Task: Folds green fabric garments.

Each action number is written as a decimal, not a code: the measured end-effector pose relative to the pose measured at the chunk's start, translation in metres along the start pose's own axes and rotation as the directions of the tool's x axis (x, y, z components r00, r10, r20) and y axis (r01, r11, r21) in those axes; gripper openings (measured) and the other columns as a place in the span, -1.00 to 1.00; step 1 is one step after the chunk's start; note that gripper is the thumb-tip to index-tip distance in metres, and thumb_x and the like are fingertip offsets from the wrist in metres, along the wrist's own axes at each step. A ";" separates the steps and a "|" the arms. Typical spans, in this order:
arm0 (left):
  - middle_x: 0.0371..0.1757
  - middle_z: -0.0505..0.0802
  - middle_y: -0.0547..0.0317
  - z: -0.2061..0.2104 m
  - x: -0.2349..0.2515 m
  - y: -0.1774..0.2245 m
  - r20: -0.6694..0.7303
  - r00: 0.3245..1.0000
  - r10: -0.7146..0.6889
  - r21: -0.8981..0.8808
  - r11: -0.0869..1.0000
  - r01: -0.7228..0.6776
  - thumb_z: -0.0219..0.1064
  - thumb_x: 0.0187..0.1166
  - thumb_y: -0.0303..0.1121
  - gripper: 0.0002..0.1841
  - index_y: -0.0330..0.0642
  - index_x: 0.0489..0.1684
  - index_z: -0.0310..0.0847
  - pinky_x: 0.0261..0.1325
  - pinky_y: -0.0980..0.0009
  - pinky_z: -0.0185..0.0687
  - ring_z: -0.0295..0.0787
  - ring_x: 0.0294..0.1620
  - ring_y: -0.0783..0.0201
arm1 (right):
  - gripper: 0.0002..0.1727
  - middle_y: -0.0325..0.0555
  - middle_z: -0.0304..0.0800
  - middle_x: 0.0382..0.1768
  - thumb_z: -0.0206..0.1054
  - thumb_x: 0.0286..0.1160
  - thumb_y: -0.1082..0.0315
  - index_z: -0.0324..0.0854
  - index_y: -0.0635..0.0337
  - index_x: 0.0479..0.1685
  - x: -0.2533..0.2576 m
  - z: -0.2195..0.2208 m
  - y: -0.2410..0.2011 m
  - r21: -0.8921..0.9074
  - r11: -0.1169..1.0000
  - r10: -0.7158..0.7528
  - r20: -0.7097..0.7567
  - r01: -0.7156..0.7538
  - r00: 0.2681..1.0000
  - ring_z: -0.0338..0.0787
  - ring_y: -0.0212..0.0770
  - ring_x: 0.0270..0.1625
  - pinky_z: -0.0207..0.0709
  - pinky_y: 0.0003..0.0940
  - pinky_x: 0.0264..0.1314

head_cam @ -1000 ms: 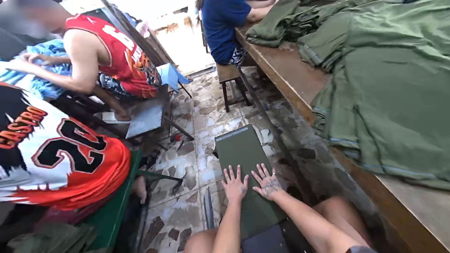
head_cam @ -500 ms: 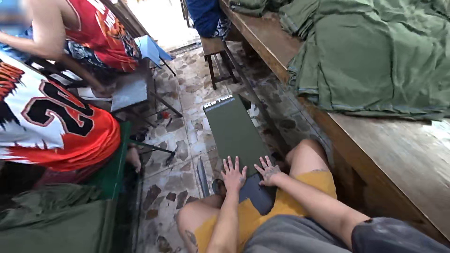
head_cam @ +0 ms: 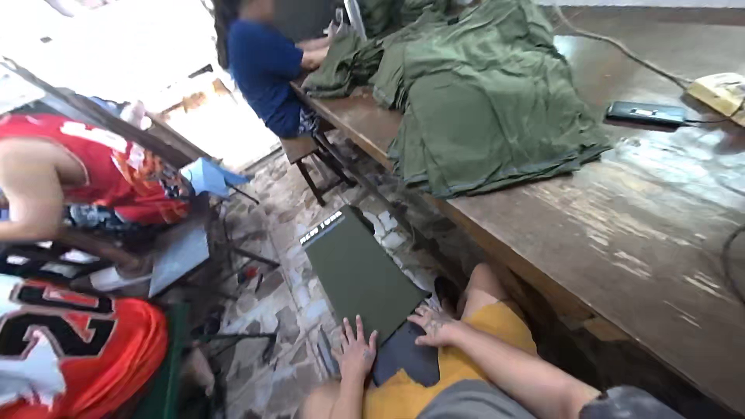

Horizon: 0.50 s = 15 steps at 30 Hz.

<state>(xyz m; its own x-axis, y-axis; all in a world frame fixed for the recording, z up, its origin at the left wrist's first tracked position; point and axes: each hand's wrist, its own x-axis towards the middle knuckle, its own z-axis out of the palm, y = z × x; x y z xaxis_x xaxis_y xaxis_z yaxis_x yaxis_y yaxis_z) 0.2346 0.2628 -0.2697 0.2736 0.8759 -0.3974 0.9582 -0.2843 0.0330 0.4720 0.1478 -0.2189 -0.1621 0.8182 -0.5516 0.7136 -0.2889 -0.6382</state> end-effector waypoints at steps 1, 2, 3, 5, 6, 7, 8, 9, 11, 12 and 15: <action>0.94 -0.21 -0.16 -0.015 -0.002 0.011 0.040 0.999 -0.021 -0.013 1.000 0.022 0.03 0.72 0.24 -0.15 0.08 0.95 -0.18 0.68 -0.59 -0.37 -0.41 0.92 -0.31 | -0.25 0.22 0.23 0.77 0.31 0.68 -0.01 0.22 0.01 0.83 -0.005 -0.006 0.009 0.070 0.998 0.007 -0.048 -0.004 0.999 0.17 0.24 0.82 0.04 0.37 0.76; 0.93 -0.13 -0.19 -0.038 0.001 0.029 0.042 0.999 -0.023 -0.060 0.998 0.025 0.13 0.73 0.08 -0.20 0.03 0.94 -0.09 0.67 -0.60 -0.35 -0.37 0.92 -0.33 | -0.27 0.22 0.33 0.71 0.31 0.68 -0.02 0.27 0.01 0.81 -0.007 -0.013 0.018 0.152 0.988 0.010 -0.119 0.008 0.993 0.31 0.22 0.76 0.15 0.31 0.73; 0.90 0.05 -0.21 -0.068 0.005 0.056 -0.028 0.999 0.020 -0.132 0.991 -0.024 0.19 0.72 -0.06 -0.27 -0.02 0.89 0.06 0.68 -0.55 -0.21 -0.20 0.90 -0.32 | -0.28 0.22 0.40 0.67 0.30 0.68 -0.02 0.30 0.02 0.79 -0.008 -0.021 0.025 0.241 0.970 0.016 -0.188 0.030 0.982 0.39 0.21 0.71 0.21 0.24 0.74; 0.65 0.53 -0.27 -0.138 0.000 0.131 -0.319 0.909 0.268 -0.244 0.904 -0.352 0.19 0.74 -0.22 -0.46 -0.23 0.68 0.41 0.66 -0.29 0.22 0.35 0.71 -0.24 | -0.33 0.26 0.47 0.62 0.30 0.70 0.04 0.36 0.09 0.74 -0.014 -0.034 0.031 0.400 0.913 0.047 -0.292 0.078 0.955 0.48 0.19 0.66 0.25 0.16 0.74; 0.51 0.67 -0.26 -0.175 -0.006 0.175 -0.448 0.785 0.428 -0.232 0.792 -0.565 0.15 0.75 -0.28 -0.53 -0.31 0.56 0.52 0.63 -0.16 0.36 0.55 0.58 -0.18 | -0.35 0.30 0.50 0.59 0.30 0.71 0.07 0.38 0.13 0.72 -0.019 -0.040 0.028 0.453 0.887 0.063 -0.318 0.093 0.946 0.53 0.21 0.61 0.29 0.16 0.71; 0.39 0.77 -0.22 -0.209 -0.014 0.220 -0.534 0.636 0.557 -0.185 0.658 -0.730 0.13 0.74 -0.32 -0.58 -0.34 0.45 0.62 0.59 -0.08 0.44 0.66 0.48 -0.13 | -0.37 0.32 0.51 0.57 0.28 0.73 0.10 0.38 0.17 0.71 -0.024 -0.045 0.022 0.482 0.869 0.062 -0.327 0.110 0.943 0.55 0.22 0.59 0.31 0.15 0.70; 0.32 0.82 -0.17 -0.235 -0.019 0.260 -0.576 0.509 0.639 -0.122 0.549 -0.827 0.15 0.72 -0.33 -0.61 -0.34 0.36 0.69 0.56 -0.03 0.49 0.72 0.43 -0.09 | -0.39 0.33 0.52 0.56 0.26 0.74 0.13 0.37 0.20 0.71 -0.033 -0.050 0.013 0.499 0.855 0.039 -0.327 0.138 0.944 0.56 0.23 0.58 0.32 0.14 0.68; 0.31 0.83 -0.14 -0.253 -0.020 0.294 -0.568 0.449 0.690 -0.086 0.493 -0.866 0.20 0.70 -0.31 -0.62 -0.30 0.34 0.72 0.55 -0.01 0.50 0.73 0.42 -0.07 | -0.40 0.35 0.55 0.53 0.26 0.75 0.16 0.39 0.24 0.69 -0.044 -0.055 0.002 0.500 0.848 0.000 -0.335 0.178 0.942 0.60 0.24 0.53 0.37 0.13 0.65; 0.46 0.72 -0.14 -0.272 -0.010 0.341 -0.388 0.539 0.748 -0.086 0.553 -0.829 0.25 0.69 -0.19 -0.53 -0.17 0.52 0.60 0.62 -0.02 0.42 0.59 0.54 -0.08 | -0.47 0.39 0.62 0.43 0.25 0.76 0.25 0.43 0.37 0.60 -0.074 -0.071 -0.020 0.483 0.831 -0.099 -0.361 0.277 0.927 0.68 0.23 0.42 0.45 0.08 0.57; 0.49 0.68 -0.16 -0.276 -0.002 0.354 -0.285 0.609 0.741 -0.112 0.605 -0.788 0.25 0.68 -0.18 -0.53 -0.14 0.53 0.57 0.62 -0.07 0.39 0.54 0.57 -0.11 | -0.53 0.39 0.69 0.33 0.25 0.75 0.29 0.50 0.43 0.50 -0.089 -0.076 -0.028 0.467 0.816 -0.132 -0.422 0.340 0.897 0.74 0.19 0.34 0.50 0.04 0.52; 0.33 0.73 -0.26 -0.291 0.007 0.361 -0.218 0.682 0.698 -0.373 0.587 -0.719 0.16 0.75 -0.36 -0.67 -0.36 0.30 0.63 0.55 -0.03 0.42 0.61 0.45 -0.08 | -0.66 0.21 0.87 -0.03 0.20 0.72 0.36 0.70 0.48 0.18 -0.118 -0.079 -0.024 0.461 0.661 -0.028 -0.774 0.592 0.633 0.88 -0.07 -0.03 0.71 -0.14 0.22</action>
<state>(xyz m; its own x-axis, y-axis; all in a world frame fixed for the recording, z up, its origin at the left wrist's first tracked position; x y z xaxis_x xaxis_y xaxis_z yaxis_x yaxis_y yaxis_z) 0.6070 0.2794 0.0068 0.8736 0.4842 -0.0485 0.3967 -0.6511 0.6471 0.5277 0.0970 -0.0959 0.4046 0.9107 0.0840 0.0618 0.0644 -0.9960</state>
